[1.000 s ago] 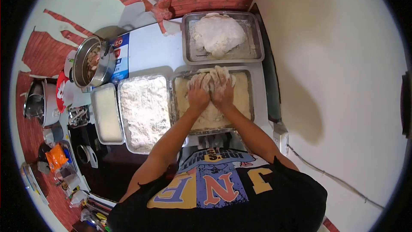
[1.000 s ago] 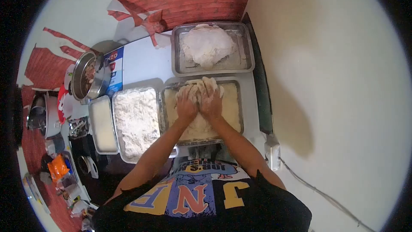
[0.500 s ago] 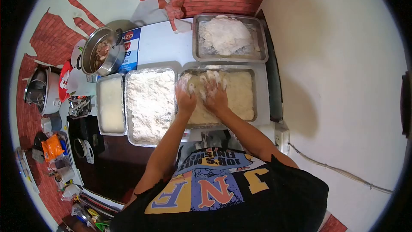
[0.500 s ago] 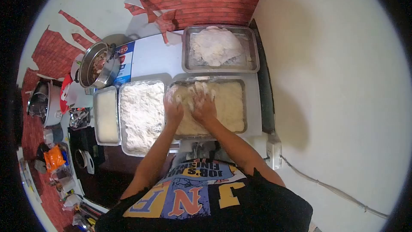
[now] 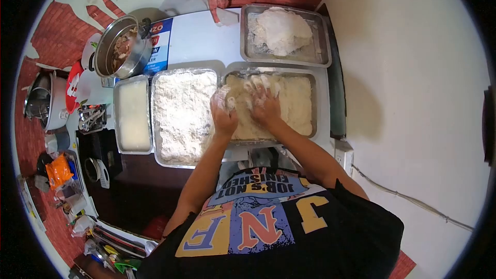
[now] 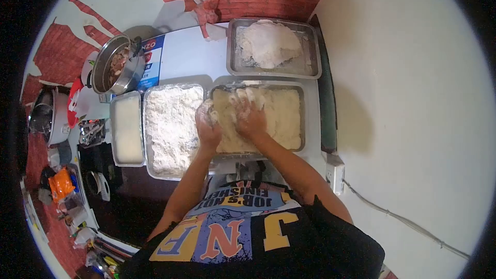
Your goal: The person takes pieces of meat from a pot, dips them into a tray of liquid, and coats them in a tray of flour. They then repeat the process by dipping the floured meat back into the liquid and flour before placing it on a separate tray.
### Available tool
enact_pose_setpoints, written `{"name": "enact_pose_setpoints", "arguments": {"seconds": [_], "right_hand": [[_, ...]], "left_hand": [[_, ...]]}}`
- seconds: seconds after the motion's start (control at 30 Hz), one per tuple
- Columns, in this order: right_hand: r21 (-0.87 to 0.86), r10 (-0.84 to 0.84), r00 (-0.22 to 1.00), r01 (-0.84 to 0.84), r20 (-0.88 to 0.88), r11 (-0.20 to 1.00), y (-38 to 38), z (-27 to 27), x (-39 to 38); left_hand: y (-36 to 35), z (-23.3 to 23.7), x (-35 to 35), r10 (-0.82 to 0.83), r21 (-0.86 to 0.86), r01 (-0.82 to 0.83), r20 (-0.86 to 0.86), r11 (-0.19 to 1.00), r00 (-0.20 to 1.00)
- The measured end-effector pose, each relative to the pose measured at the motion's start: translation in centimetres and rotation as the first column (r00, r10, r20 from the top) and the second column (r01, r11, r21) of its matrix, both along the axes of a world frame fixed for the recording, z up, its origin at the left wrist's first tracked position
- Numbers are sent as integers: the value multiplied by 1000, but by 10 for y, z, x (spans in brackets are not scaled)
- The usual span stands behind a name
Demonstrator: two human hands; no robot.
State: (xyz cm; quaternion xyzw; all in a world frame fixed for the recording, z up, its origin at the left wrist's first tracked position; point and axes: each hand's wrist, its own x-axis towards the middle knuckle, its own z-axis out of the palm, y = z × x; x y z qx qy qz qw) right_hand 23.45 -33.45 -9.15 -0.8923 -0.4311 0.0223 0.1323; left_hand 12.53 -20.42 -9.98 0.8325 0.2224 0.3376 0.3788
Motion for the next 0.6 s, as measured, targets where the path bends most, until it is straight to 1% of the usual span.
{"name": "enact_pose_setpoints", "arguments": {"seconds": [0.03,0.07,0.13,0.17,0.23,0.27,0.3,0.33,0.37,0.43,0.47,0.53,0.57,0.6], "right_hand": [[8,4,1000,-4,3,1000,-1,6,-7],[16,7,1000,-7,9,1000,-1,11,-12],[44,26,999,-27,20,999,-2,-5,-10],[58,39,999,-40,23,997,-1,-16,-8],[69,-13,996,19,-84,997,2,-26,-10],[68,-43,989,53,-139,996,2,-31,-11],[16,-20,991,23,-131,1000,1,-21,-12],[-34,5,993,-9,-121,999,1,1,-13],[-82,27,993,-36,-114,996,4,12,-12],[-110,29,988,-45,-149,993,7,5,-10],[-129,30,986,-51,-161,990,3,2,-11],[-31,51,999,-51,-10,998,1,-4,-9],[20,64,996,-65,62,998,1,-6,-10],[127,48,999,-51,23,991,1,-8,-9]], "left_hand": [[0,6,-2,-14,-20,14,12,1000,1000],[0,7,-3,-10,-6,10,6,1000,1000],[1,10,0,0,26,0,5,1000,1000],[1,10,2,13,9,-13,9,1000,1000],[1,6,-1,34,-26,-34,1,999,999],[2,4,-3,9,12,-8,-8,1000,1000],[6,-1,-5,-19,50,20,-14,999,1000],[9,-4,-2,-45,90,47,-16,995,999],[11,-5,1,-20,87,19,12,996,1000],[7,-4,-3,15,72,-19,49,997,999],[5,-2,-7,-13,44,13,9,999,1000],[6,11,-2,-43,-2,43,-36,999,998],[3,12,-1,-33,-19,32,-43,999,999],[-3,11,0,-22,-36,21,-53,999,998]]}}
